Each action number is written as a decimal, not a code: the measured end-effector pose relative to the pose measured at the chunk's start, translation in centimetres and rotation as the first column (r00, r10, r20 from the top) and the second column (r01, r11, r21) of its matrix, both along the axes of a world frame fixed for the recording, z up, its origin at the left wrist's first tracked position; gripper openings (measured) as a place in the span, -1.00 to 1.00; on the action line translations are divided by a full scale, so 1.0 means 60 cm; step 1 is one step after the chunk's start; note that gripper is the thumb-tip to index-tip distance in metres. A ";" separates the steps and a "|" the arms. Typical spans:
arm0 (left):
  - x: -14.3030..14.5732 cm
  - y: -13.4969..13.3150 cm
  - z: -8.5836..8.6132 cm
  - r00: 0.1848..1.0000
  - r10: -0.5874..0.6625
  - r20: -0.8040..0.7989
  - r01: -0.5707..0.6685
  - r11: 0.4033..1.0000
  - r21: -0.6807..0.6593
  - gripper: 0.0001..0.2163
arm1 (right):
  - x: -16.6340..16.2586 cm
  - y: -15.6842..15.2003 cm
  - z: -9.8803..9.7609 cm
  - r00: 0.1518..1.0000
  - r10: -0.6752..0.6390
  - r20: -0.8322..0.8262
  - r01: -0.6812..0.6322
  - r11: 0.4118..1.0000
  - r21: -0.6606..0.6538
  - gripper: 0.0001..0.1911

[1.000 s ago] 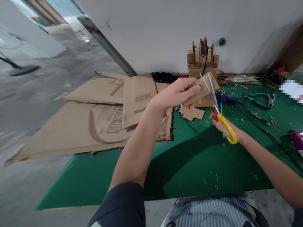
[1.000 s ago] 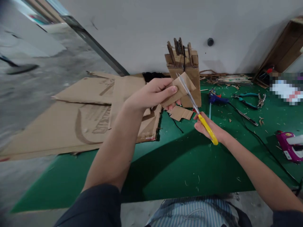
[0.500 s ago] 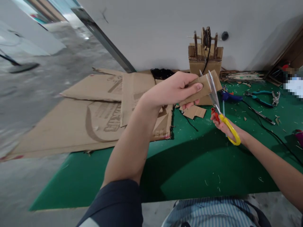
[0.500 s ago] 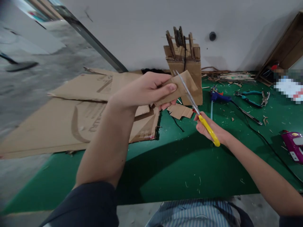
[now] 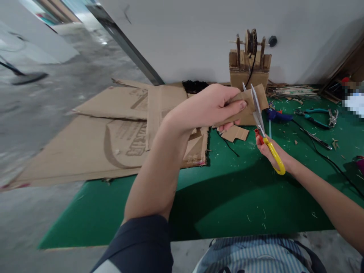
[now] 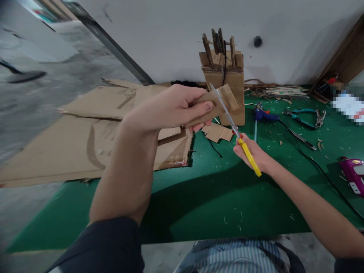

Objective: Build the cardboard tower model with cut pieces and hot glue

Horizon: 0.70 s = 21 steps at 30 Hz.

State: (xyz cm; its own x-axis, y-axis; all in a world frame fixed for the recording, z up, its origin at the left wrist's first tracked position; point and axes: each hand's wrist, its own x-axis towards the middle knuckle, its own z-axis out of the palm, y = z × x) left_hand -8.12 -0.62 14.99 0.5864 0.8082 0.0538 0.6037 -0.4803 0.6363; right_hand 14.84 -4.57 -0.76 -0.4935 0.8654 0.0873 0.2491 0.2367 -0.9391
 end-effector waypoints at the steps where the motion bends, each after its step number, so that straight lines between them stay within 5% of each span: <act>1: 0.002 -0.002 0.002 1.000 -0.006 -0.005 0.006 1.000 0.009 -0.73 | 0.000 0.000 0.000 1.000 -0.007 0.005 0.007 1.000 0.012 -0.22; 21: -0.008 0.005 -0.011 0.998 0.056 0.040 -0.057 0.998 0.005 -0.73 | -0.012 0.015 -0.018 0.997 -0.052 -0.054 0.055 0.997 0.060 -0.34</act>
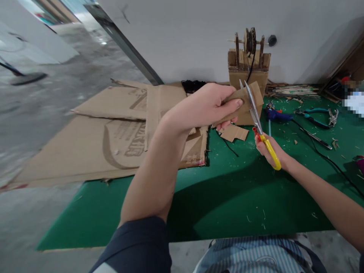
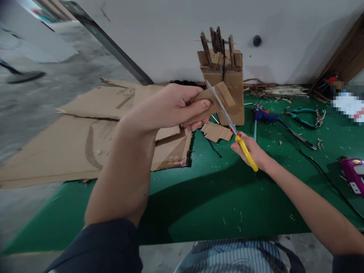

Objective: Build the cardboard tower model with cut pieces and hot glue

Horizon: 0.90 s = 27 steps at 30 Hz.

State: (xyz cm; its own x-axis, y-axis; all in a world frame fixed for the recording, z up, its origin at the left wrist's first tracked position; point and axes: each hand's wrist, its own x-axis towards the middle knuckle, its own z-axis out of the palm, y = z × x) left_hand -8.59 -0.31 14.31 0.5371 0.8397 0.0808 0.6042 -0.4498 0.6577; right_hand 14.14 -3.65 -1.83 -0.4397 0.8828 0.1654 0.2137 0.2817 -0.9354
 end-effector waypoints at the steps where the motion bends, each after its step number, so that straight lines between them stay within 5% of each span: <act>1: 0.000 0.000 -0.001 1.000 0.006 0.002 -0.006 1.000 -0.002 -0.72 | -0.001 0.001 -0.001 1.000 -0.003 -0.001 0.003 1.000 0.000 -0.35; 19: -0.006 0.000 0.000 1.000 0.006 -0.016 -0.005 1.000 0.021 -0.68 | -0.014 0.002 -0.001 0.996 -0.078 0.047 0.079 0.997 -0.002 -0.42; 27: 0.011 -0.013 0.013 0.985 -0.036 -0.167 0.046 0.997 0.056 -0.71 | -0.006 -0.016 -0.007 1.000 -0.028 -0.006 0.027 1.000 -0.007 -0.40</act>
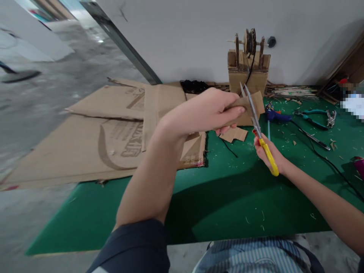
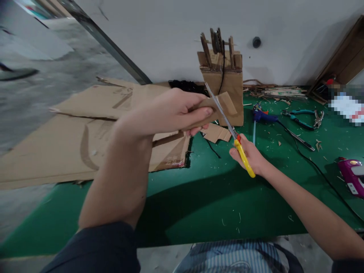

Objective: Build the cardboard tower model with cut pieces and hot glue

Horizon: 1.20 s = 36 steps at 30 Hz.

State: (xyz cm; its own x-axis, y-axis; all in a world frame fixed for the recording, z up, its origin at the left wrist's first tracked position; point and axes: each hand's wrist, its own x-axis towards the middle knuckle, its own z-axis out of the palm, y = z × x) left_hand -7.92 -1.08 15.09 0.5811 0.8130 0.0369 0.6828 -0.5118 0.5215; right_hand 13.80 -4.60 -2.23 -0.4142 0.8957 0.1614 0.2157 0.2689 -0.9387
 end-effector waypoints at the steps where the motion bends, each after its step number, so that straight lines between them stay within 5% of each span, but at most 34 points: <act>1: 0.004 -0.001 -0.001 1.000 -0.011 -0.010 0.011 1.000 0.004 -0.71 | 0.002 -0.003 -0.002 0.999 0.017 -0.028 -0.018 1.000 -0.019 -0.39; 15: 0.008 -0.006 0.007 0.995 -0.018 -0.096 0.018 1.000 -0.008 -0.73 | 0.002 0.012 -0.005 0.999 -0.040 0.034 0.039 0.999 0.021 -0.48; 36: -0.001 0.000 0.008 0.998 -0.065 0.003 0.065 0.996 -0.055 -0.66 | -0.002 0.010 -0.002 0.996 -0.081 0.045 0.082 0.996 -0.030 -0.48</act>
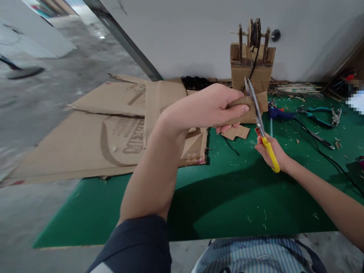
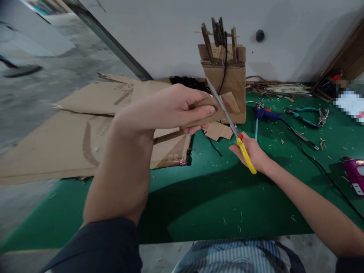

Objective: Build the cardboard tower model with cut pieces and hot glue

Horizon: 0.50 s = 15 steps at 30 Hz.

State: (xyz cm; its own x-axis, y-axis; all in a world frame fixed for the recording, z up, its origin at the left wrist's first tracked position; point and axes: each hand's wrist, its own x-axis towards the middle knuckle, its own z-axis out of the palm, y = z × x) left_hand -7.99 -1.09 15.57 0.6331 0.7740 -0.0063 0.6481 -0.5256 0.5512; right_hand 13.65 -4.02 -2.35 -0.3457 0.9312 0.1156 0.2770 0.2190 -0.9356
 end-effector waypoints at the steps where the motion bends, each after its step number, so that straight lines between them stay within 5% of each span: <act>1: 0.000 -0.002 0.003 1.000 0.004 -0.009 -0.004 1.000 -0.006 -0.65 | 0.000 -0.001 0.002 1.000 0.004 0.001 -0.004 1.000 0.000 -0.47; 15: -0.008 -0.020 0.013 0.980 0.036 -0.197 -0.003 0.986 0.169 -0.64 | 0.010 -0.011 -0.005 0.989 0.146 0.028 -0.148 0.978 0.146 -0.47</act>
State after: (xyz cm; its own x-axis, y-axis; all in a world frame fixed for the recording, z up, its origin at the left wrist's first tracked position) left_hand -8.44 -2.31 16.34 0.6170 0.7869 0.0000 0.7467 -0.5855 0.3155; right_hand 14.27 -4.69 -2.63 -0.4804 0.8433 0.2408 0.2468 0.3935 -0.8856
